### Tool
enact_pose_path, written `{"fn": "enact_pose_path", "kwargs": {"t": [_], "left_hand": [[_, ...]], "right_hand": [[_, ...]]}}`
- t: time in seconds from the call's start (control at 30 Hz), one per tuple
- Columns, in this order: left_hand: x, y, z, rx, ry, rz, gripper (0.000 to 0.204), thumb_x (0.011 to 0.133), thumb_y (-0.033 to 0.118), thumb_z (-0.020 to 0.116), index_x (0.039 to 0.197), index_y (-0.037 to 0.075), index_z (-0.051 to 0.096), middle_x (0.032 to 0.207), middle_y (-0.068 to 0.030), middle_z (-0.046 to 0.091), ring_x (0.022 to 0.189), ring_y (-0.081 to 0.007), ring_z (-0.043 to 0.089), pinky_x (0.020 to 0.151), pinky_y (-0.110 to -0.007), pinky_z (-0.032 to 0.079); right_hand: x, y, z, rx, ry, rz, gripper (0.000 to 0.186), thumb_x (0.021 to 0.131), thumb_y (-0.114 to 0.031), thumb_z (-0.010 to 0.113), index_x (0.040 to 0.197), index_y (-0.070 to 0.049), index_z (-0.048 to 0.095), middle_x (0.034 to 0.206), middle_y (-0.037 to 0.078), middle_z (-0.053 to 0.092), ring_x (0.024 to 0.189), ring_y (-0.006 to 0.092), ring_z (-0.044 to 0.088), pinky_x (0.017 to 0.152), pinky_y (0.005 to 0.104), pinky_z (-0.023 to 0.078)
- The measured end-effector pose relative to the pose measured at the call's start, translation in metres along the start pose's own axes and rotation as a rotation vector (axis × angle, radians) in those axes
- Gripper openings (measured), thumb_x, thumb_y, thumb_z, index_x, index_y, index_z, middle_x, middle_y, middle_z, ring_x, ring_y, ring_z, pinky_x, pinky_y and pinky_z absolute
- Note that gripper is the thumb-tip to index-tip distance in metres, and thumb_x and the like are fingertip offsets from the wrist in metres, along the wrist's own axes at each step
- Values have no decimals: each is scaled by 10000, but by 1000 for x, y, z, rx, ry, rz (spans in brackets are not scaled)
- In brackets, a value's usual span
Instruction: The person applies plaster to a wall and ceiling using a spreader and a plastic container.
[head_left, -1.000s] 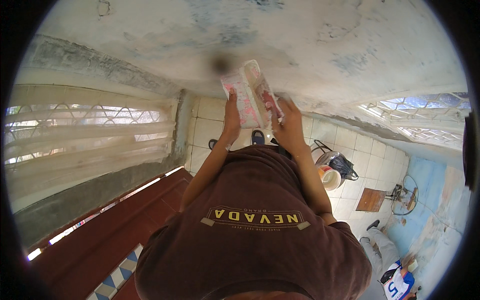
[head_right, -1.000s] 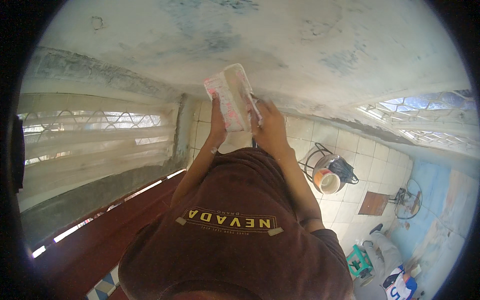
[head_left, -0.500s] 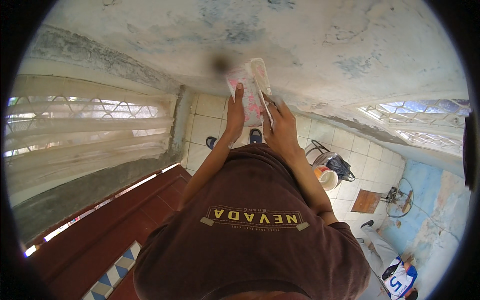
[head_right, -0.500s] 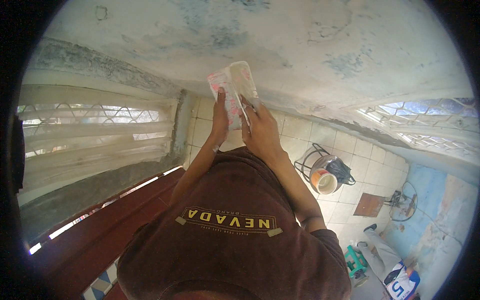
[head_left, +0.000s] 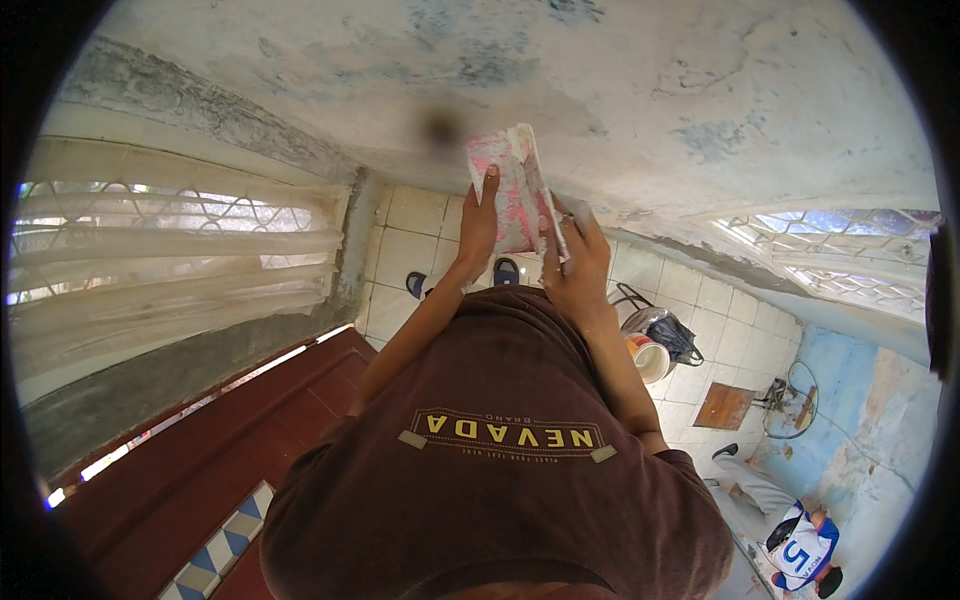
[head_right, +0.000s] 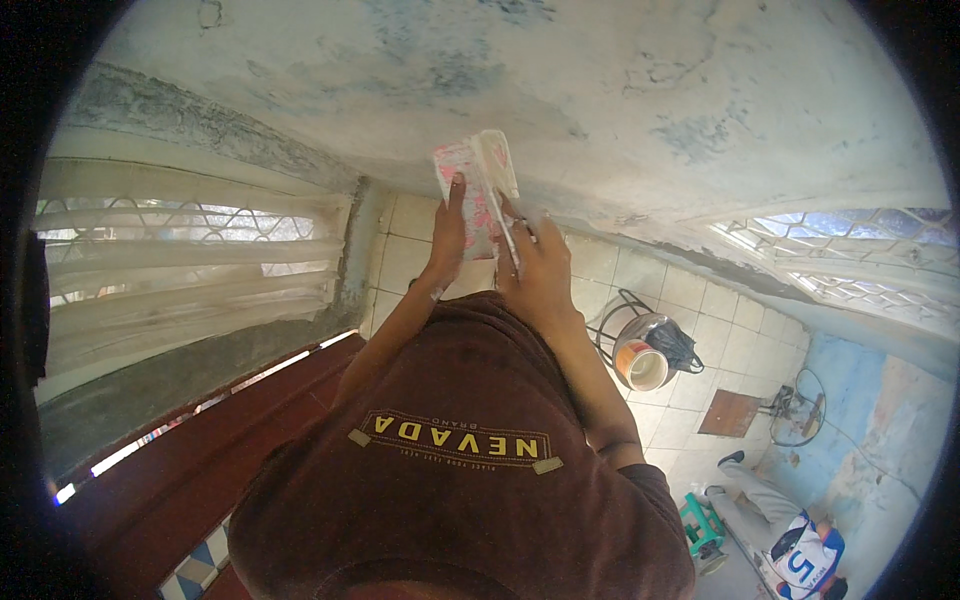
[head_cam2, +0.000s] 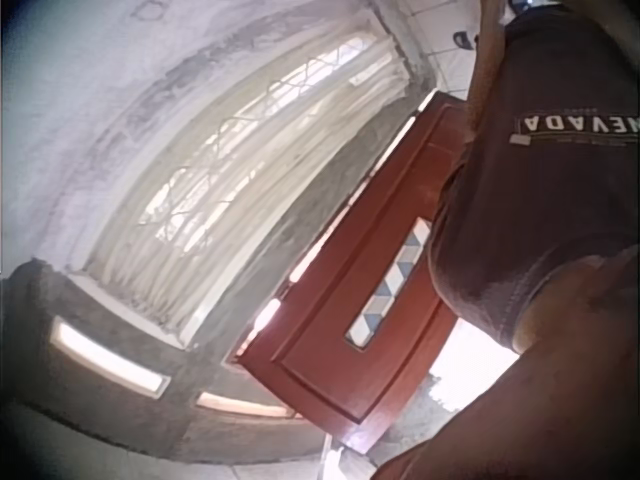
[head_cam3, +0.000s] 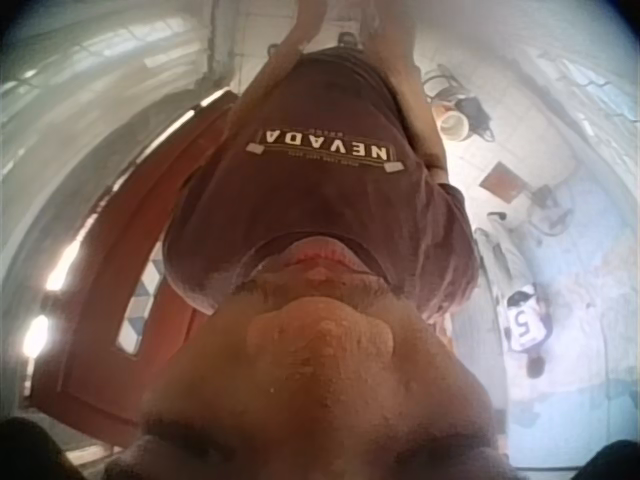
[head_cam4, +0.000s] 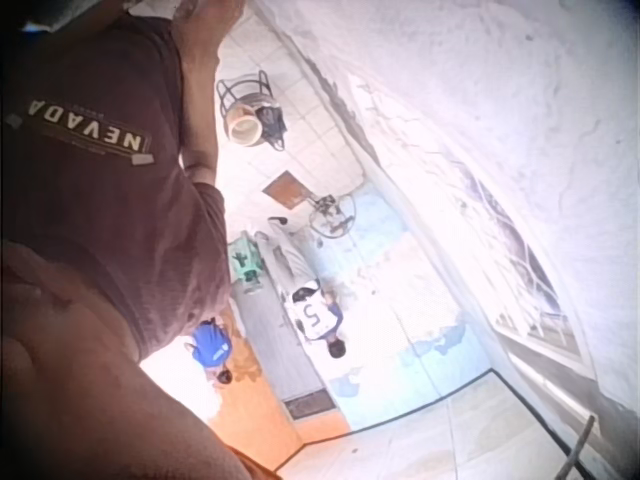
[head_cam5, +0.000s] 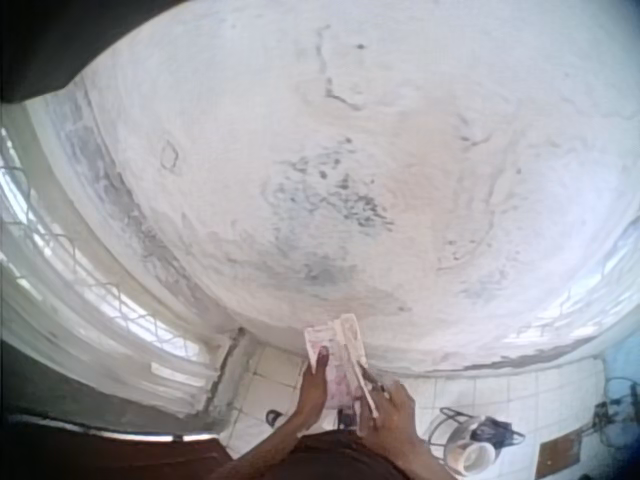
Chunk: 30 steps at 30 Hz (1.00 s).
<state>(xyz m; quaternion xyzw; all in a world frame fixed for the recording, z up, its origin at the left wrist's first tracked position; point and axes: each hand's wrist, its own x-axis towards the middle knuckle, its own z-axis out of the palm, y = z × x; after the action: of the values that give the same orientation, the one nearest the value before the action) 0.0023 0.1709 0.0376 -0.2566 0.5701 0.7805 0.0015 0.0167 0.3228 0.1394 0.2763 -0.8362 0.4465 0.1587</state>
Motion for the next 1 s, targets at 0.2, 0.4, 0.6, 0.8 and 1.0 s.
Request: {"fn": "enact_pose_path", "kwargs": {"t": [0.2,0.4,0.6,0.8,1.0], "left_hand": [[6,-11,-20,160,-18,-118,829,949,650,411,1436,-18,374,1400,-178,488,1278,-280,489,1054,-373,386],[-8,-6,-43,-500,-392,-47,719,984,614,303,1476,90,337,1414,-125,475,1255,-266,512,1065,-438,428],[-9,-6,-52,-597,-470,-113,636,1023,521,301,1489,89,309,1432,-152,465,1274,-275,511,1067,-441,435],[-8,-8,-49,-598,-457,-125,652,1016,533,317,1488,84,306,1431,-149,465,1262,-282,521,1059,-448,447],[-12,-9,-49,-485,-395,-115,665,1013,538,327,1483,68,309,1431,-161,463,1269,-291,515,1056,-443,449]], "right_hand": [[-2,33,-11,250,221,401,270,910,-120,664,1101,66,619,937,109,637,809,178,605,722,289,470],[1,77,-4,967,278,726,276,896,-205,715,1044,11,630,923,49,661,697,109,602,609,255,482],[-3,80,14,1116,106,856,277,892,-145,702,1088,31,615,979,78,673,818,126,663,704,255,557],[4,74,16,1159,80,846,283,902,-87,671,1136,55,600,987,88,674,827,136,671,724,265,569],[2,76,14,1170,68,802,261,928,-79,607,1155,49,591,1003,88,670,846,134,668,718,252,567]]}}
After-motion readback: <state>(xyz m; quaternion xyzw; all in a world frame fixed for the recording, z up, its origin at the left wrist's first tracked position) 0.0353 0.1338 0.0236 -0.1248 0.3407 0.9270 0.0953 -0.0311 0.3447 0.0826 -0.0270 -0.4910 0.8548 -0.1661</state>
